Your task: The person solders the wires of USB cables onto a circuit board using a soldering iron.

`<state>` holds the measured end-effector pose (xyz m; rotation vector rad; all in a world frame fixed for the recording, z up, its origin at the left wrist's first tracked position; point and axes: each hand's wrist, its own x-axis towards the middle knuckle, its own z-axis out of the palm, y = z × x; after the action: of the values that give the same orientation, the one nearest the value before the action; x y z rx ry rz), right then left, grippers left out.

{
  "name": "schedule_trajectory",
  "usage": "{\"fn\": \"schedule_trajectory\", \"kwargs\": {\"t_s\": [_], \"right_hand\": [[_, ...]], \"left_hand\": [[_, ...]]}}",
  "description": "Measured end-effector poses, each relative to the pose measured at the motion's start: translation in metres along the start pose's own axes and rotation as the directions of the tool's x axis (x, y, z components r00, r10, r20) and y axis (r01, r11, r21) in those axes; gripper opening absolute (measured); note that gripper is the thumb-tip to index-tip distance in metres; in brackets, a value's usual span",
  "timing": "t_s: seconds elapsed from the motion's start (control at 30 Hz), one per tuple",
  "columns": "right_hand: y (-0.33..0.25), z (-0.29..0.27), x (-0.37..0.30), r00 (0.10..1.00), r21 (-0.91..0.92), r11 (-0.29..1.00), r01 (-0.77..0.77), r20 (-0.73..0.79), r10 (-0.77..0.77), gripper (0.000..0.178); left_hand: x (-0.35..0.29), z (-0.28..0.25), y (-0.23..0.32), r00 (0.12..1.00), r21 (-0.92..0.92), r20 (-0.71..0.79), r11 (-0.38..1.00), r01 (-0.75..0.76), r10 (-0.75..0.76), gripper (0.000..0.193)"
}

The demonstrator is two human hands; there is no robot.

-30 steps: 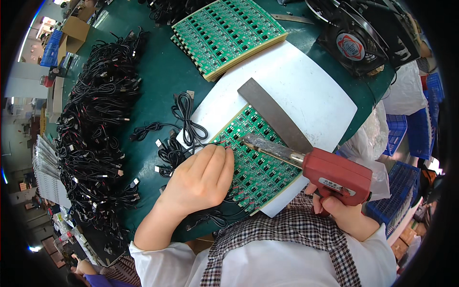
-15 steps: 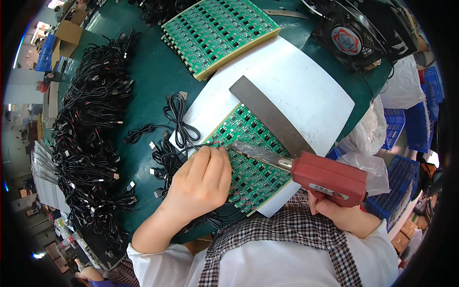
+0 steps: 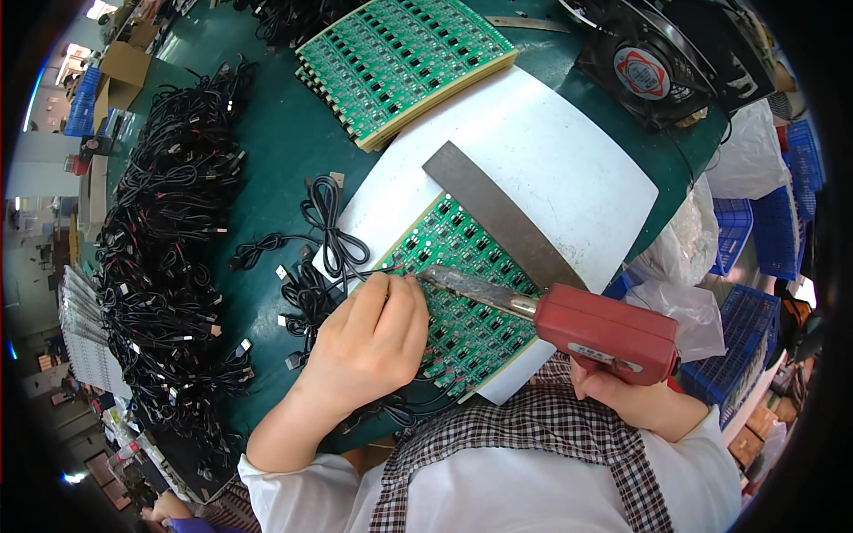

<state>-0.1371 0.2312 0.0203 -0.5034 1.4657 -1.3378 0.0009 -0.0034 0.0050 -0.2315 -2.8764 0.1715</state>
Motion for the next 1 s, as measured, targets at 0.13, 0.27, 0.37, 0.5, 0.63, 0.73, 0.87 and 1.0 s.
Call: {"fn": "schedule_trajectory", "kwargs": {"t_s": [0.13,0.27,0.37,0.5,0.63,0.73,0.87,1.0], "right_hand": [[0.000,0.003,-0.006,0.994,0.126,0.991,-0.050,-0.086,0.061,0.058],[-0.002,0.001,-0.006,0.997,0.133,0.991,-0.022,-0.074,0.032,0.060],[-0.004,0.002,-0.007,0.995,0.178,0.984,-0.024,-0.091,0.041,0.062],[0.003,-0.002,-0.011,0.994,0.156,0.988,-0.015,-0.103,0.031,0.062],[0.009,-0.002,-0.015,0.995,0.197,0.980,0.026,-0.100,-0.007,0.065],[0.009,-0.004,-0.015,0.996,0.197,0.980,0.027,-0.086,-0.010,0.066],[0.009,-0.009,-0.017,0.999,0.282,0.959,0.041,0.001,-0.043,0.047],[0.009,-0.008,-0.018,0.999,0.283,0.958,0.041,-0.016,-0.038,0.047]], "left_hand": [[0.001,-0.001,0.002,1.000,0.018,0.027,1.000,-0.001,0.000,0.024],[0.000,-0.002,0.005,0.998,0.047,0.050,0.999,0.022,-0.025,0.027],[0.003,-0.003,0.006,0.998,0.042,0.019,0.997,0.064,-0.065,0.025],[0.007,-0.008,0.004,0.991,-0.002,0.013,0.991,0.130,-0.130,0.025],[-0.001,0.002,-0.002,0.968,-0.338,-0.055,0.917,0.212,-0.244,0.028],[0.000,0.004,0.008,0.976,-0.300,-0.128,0.945,0.133,-0.178,0.028],[-0.003,0.004,0.009,0.958,-0.273,-0.118,0.936,0.223,-0.263,0.028],[-0.003,0.003,0.005,0.966,-0.333,-0.051,0.916,0.224,-0.255,0.029]]}}
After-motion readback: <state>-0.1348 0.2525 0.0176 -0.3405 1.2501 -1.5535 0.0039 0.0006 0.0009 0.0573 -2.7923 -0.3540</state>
